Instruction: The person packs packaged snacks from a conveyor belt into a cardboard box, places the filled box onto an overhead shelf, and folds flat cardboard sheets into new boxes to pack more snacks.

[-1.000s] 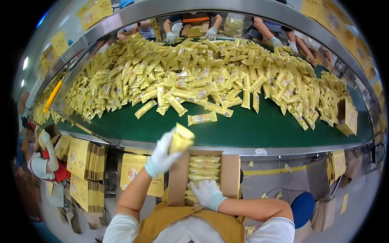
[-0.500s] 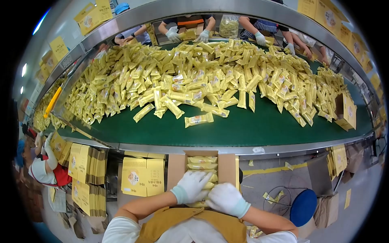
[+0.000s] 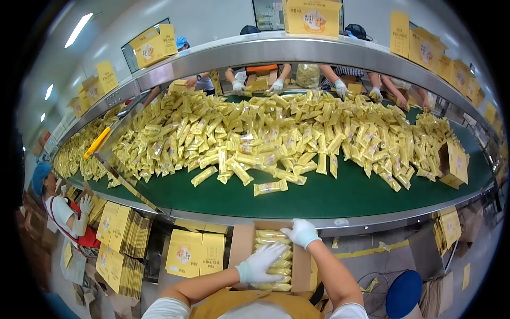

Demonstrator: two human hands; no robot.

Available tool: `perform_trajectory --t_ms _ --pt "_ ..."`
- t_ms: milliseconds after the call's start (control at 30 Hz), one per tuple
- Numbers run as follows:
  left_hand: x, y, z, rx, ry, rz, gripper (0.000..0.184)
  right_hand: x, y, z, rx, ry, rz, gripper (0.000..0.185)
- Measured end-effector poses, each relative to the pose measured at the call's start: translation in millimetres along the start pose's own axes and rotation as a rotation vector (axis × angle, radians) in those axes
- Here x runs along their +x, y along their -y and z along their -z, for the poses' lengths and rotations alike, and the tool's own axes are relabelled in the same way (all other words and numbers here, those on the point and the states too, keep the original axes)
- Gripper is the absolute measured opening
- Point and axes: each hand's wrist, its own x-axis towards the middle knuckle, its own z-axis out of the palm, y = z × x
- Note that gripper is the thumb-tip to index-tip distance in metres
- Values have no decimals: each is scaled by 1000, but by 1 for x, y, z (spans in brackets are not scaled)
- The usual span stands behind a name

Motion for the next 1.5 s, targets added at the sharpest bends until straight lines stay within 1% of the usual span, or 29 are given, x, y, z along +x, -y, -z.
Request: perform_trajectory --t_ms 33,67,100,167,267,300,367,400,500,533,633,667,767,833,867,933,967,1000,1033,1067,1100,1133,1200,1233,1300,1333,1400,1467,1500 --pt "-6 6 1 -170 -106 -43 91 -12 8 9 -51 -6 24 37" --pt "-16 -4 11 -192 -283 -94 71 -29 13 18 -39 -116 178 28" --pt "-27 -6 18 -162 -418 -87 66 -37 5 17 -26 -175 323 24" --pt "-51 -5 22 -103 -691 -67 56 -70 23 49 -106 -240 400 20" --pt "-60 10 11 -248 -1158 219 40 -89 14 55 156 -647 565 23" --pt "-62 23 2 -537 -1184 322 41 -92 12 57 171 -690 507 23" --pt "-70 67 -29 -1126 -1181 514 43 -93 7 64 197 -778 391 23" --pt "-78 89 -49 -931 -966 573 48 -88 1 64 227 -793 313 14" --pt "-65 61 -54 -957 -448 415 58 -69 -15 60 148 -741 -14 16" --pt "-52 49 -57 -965 -505 304 63 -67 -15 64 103 -670 -94 30" --pt "-21 35 -67 -1075 -602 116 80 -49 -33 55 -60 -544 -156 36" --pt "-13 52 -69 -1169 -590 144 86 -52 -23 63 -22 -609 -78 41" --pt "15 115 -68 -1448 -545 218 104 -56 -6 102 200 -499 -27 42" --pt "24 128 -38 -1296 -613 213 108 -59 25 140 507 -580 205 37" --pt "32 122 12 -1051 -686 188 106 -53 36 163 439 -635 325 37" --pt "63 116 116 -671 -750 -42 88 -21 39 198 713 -684 534 44" --pt "82 114 168 -536 -744 -244 72 -10 57 220 1126 -623 504 48" --pt "93 101 219 -270 -723 -41 67 6 70 252 1140 -548 747 50" --pt "101 85 271 -1 -688 155 63 23 93 288 1197 -415 907 49" --pt "118 83 320 267 -639 346 60 47 106 313 1162 -397 1028 48" --pt "159 127 366 -151 -924 -133 56 71 119 338 1127 -372 1150 47" --pt "173 109 394 -104 -1008 -189 52 94 131 362 1095 -339 1271 48" --pt "201 72 451 5 -1183 -288 45 140 149 417 761 -428 1212 56" --pt "214 62 467 -271 -1237 -398 52 139 172 422 803 -540 1153 57" --pt "228 73 506 -337 -1095 -218 76 154 207 428 959 -667 1005 63" --pt "235 70 515 -340 -1061 -115 74 177 217 437 1071 -686 921 68" --pt "246 74 523 -349 -985 95 70 223 213 448 853 -872 812 72" --pt "259 97 521 -213 -1034 108 50 267 186 440 176 -1125 737 72" --pt "265 109 520 -145 -1054 115 41 266 181 428 45 -1152 686 71"
